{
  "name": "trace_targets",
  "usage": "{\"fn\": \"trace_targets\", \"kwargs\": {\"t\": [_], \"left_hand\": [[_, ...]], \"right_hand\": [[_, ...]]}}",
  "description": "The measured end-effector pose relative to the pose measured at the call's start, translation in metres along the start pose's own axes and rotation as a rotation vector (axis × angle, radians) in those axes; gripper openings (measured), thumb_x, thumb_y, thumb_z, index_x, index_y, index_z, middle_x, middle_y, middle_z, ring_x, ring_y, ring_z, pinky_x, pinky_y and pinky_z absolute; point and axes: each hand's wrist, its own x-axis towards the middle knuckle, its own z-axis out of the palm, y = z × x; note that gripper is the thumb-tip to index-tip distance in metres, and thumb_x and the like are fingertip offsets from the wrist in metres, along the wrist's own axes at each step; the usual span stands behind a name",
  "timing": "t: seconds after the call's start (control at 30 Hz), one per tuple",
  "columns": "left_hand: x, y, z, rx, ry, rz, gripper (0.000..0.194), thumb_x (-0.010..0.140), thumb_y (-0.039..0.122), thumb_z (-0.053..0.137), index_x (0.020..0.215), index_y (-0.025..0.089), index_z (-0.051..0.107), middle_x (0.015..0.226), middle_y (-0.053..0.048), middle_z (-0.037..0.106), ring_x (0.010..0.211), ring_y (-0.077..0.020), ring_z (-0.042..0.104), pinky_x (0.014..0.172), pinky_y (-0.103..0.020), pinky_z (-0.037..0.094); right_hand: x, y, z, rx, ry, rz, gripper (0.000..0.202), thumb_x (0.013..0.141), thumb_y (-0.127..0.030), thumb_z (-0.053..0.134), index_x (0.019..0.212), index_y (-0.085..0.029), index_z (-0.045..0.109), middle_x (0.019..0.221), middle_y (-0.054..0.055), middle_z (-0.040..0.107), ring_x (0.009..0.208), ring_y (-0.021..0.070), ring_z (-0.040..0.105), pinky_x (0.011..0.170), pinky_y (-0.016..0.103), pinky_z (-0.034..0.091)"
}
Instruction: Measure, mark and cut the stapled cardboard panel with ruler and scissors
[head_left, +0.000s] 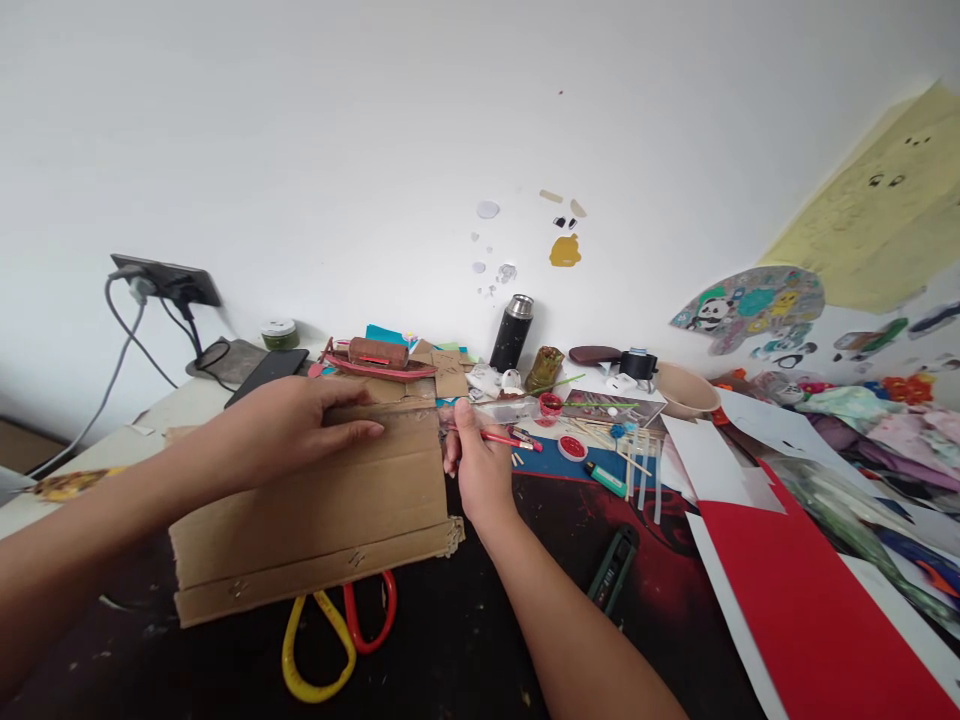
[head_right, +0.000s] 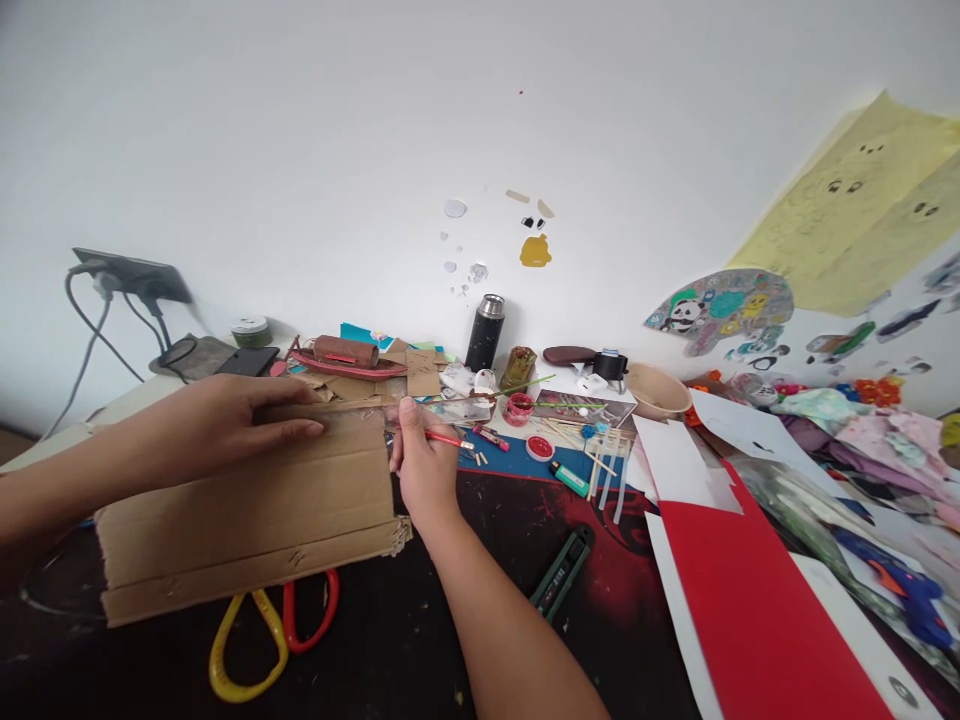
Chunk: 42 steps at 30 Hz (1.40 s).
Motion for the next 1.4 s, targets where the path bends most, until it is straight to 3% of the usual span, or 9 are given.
{"fn": "trace_targets", "kwargs": {"t": [0.07,0.13,0.4,0.63,1.0,1.17,1.4], "left_hand": [[0.001,0.003,0.0,0.165,-0.104,0.035,0.038,0.087,0.067,0.067,0.08,0.03,0.072,0.063,0.0,0.07,0.059,-0.0231,0.06,0.064,-0.033,0.034],[0.003,0.004,-0.001,0.25,-0.127,0.042,0.043,0.09,0.07,0.06,0.086,0.03,0.073,0.07,-0.003,0.075,0.064,-0.0251,0.063,0.065,-0.034,0.036],[0.005,0.003,-0.003,0.263,-0.102,0.035,0.049,0.09,0.076,0.061,0.091,0.03,0.078,0.077,-0.004,0.08,0.065,-0.0259,0.066,0.065,-0.035,0.041],[0.003,0.003,-0.004,0.273,-0.071,0.018,0.047,0.089,0.074,0.062,0.088,0.029,0.078,0.068,-0.002,0.074,0.062,-0.0247,0.062,0.07,-0.036,0.04],[0.001,0.0,-0.003,0.37,-0.043,-0.013,0.054,0.089,0.079,0.057,0.09,0.029,0.077,0.071,-0.002,0.072,0.069,-0.0265,0.066,0.068,-0.034,0.04],[-0.001,0.006,-0.006,0.386,-0.086,-0.075,0.054,0.084,0.079,0.057,0.096,0.03,0.076,0.079,-0.004,0.076,0.073,-0.0288,0.066,0.07,-0.036,0.041],[-0.004,0.005,-0.004,0.405,-0.06,-0.051,0.053,0.087,0.078,0.055,0.096,0.031,0.077,0.078,-0.004,0.076,0.07,-0.0284,0.066,0.068,-0.037,0.039]], "right_hand": [[0.001,0.001,0.0,0.014,0.007,-0.003,0.069,0.094,-0.089,0.063,0.065,-0.026,0.06,0.046,-0.006,0.046,0.042,0.0131,0.043,0.044,0.027,0.032],[0.001,0.002,0.0,0.023,0.016,0.005,0.068,0.094,-0.089,0.063,0.068,-0.026,0.062,0.046,-0.006,0.046,0.041,0.0131,0.043,0.043,0.027,0.032],[0.001,-0.001,-0.001,0.037,0.051,0.053,0.079,0.093,-0.088,0.065,0.048,-0.026,0.048,0.045,-0.003,0.046,0.04,0.0132,0.05,0.044,0.027,0.036],[0.003,-0.001,-0.001,0.104,0.031,0.022,0.063,0.092,-0.084,0.07,0.076,-0.024,0.073,0.047,-0.007,0.049,0.039,0.0121,0.047,0.04,0.024,0.032],[0.002,-0.005,0.0,0.1,0.027,0.045,0.064,0.09,-0.085,0.072,0.075,-0.023,0.075,0.047,-0.006,0.049,0.039,0.0116,0.047,0.04,0.023,0.032],[0.002,-0.006,0.001,0.117,0.01,0.05,0.066,0.088,-0.086,0.074,0.077,-0.021,0.076,0.046,-0.007,0.048,0.039,0.011,0.047,0.039,0.022,0.031],[0.003,-0.002,0.0,0.141,0.007,0.046,0.064,0.089,-0.084,0.075,0.079,-0.02,0.078,0.046,-0.007,0.048,0.038,0.0108,0.047,0.039,0.022,0.03]]}}
